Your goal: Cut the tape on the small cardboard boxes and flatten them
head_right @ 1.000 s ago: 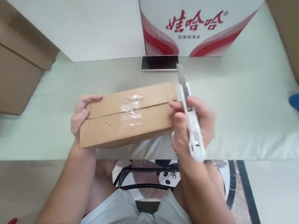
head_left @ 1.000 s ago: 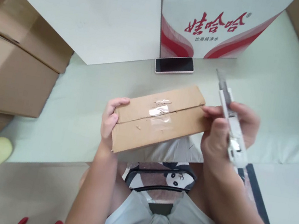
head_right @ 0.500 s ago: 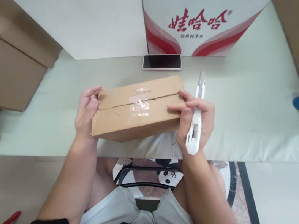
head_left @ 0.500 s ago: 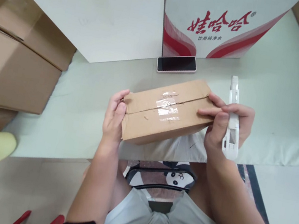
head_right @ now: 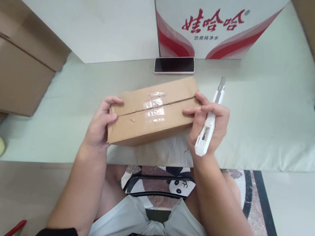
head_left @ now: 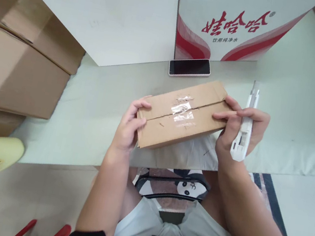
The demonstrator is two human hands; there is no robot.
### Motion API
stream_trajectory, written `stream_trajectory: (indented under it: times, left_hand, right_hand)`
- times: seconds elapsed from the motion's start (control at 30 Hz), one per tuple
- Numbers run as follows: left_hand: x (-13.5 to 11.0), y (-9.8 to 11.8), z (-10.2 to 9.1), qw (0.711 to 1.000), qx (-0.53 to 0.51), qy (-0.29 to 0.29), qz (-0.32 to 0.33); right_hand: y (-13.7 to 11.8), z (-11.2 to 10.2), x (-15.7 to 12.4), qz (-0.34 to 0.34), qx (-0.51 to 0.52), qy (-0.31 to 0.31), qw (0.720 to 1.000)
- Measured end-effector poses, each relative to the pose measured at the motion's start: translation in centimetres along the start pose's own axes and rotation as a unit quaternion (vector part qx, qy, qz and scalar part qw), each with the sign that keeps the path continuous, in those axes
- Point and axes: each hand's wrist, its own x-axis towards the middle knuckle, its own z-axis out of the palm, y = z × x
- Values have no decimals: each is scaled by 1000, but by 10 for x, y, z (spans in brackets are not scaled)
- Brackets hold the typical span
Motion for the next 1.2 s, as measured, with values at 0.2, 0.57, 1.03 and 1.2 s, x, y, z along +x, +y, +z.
stream_trajectory:
  times: [0.2, 0.57, 1.03, 1.2]
  left_hand:
    - [-2, 7, 6, 1000, -30, -7, -3]
    - [-2, 2, 3, 1000, -10, 6, 22]
    - [-9, -2, -22, 983, 48, -177, 30]
    - [-10, 1, -30, 964, 156, -205, 62]
  right_hand:
    - [-1, 2, -1, 11, -9, 13, 1000]
    - [-6, 1, 0, -8, -1, 3, 1000]
    - [-5, 0, 0, 29, 0, 23, 999]
    - [-4, -3, 0, 41, -4, 30, 999]
